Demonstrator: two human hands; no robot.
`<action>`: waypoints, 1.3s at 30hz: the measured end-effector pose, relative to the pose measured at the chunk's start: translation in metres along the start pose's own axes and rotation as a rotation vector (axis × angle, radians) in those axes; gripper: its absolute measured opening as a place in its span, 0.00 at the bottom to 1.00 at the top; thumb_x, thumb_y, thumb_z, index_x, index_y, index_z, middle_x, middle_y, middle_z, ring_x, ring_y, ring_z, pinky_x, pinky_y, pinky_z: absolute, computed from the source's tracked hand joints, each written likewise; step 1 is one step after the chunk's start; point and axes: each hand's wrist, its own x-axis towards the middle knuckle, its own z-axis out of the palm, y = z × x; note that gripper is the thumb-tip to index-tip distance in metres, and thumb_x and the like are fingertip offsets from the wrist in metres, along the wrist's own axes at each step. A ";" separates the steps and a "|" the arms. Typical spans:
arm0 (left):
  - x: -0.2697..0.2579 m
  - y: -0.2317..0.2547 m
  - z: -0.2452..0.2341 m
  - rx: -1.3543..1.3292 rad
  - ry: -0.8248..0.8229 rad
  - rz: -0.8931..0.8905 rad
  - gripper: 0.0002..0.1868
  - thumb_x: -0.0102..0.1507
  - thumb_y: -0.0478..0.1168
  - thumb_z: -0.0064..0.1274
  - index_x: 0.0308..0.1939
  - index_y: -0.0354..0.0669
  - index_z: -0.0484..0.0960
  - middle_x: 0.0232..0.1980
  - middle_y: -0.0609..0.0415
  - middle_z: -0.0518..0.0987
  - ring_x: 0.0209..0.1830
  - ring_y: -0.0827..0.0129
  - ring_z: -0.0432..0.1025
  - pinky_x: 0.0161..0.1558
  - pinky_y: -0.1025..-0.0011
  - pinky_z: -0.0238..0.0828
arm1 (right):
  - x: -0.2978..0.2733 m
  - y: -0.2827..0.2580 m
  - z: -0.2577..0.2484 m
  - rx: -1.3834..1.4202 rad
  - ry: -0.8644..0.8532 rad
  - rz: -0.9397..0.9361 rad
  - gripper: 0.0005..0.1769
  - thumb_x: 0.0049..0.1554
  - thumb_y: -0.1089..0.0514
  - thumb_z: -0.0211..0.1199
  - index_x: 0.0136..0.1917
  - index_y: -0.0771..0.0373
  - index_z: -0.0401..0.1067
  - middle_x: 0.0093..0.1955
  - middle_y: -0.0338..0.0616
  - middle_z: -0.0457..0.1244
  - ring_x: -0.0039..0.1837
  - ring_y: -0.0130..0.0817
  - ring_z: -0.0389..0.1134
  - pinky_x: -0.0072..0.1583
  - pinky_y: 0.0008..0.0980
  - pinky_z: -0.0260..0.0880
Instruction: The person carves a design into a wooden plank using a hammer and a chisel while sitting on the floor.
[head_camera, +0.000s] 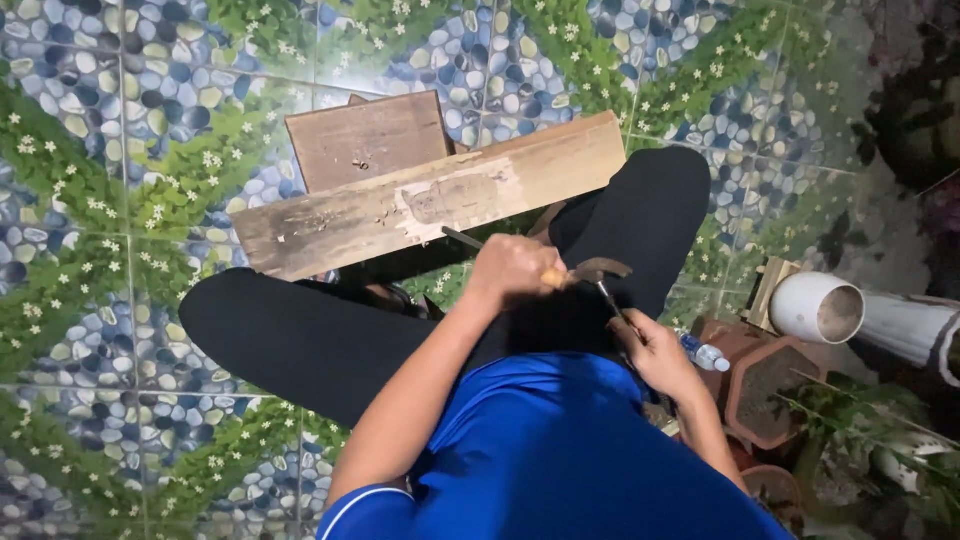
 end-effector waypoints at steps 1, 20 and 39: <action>-0.004 -0.007 0.004 0.048 0.003 -0.034 0.18 0.55 0.66 0.52 0.23 0.63 0.74 0.19 0.65 0.72 0.24 0.70 0.74 0.27 0.71 0.72 | 0.000 -0.004 -0.002 -0.055 -0.026 0.027 0.06 0.64 0.57 0.62 0.48 0.58 0.78 0.28 0.55 0.68 0.38 0.41 0.69 0.45 0.45 0.69; 0.025 -0.016 -0.010 -0.157 0.223 -0.387 0.15 0.55 0.52 0.55 0.15 0.62 0.72 0.14 0.64 0.71 0.21 0.67 0.74 0.25 0.74 0.70 | 0.002 -0.046 -0.015 -0.280 -0.182 0.116 0.14 0.66 0.50 0.55 0.55 0.56 0.78 0.39 0.58 0.73 0.48 0.62 0.74 0.50 0.53 0.72; 0.030 -0.026 -0.007 -0.226 0.182 -0.480 0.06 0.48 0.52 0.61 0.22 0.63 0.80 0.18 0.63 0.76 0.25 0.66 0.77 0.30 0.72 0.75 | 0.003 -0.046 -0.015 -0.293 -0.166 0.027 0.10 0.64 0.54 0.58 0.50 0.59 0.78 0.36 0.60 0.71 0.46 0.60 0.74 0.46 0.48 0.71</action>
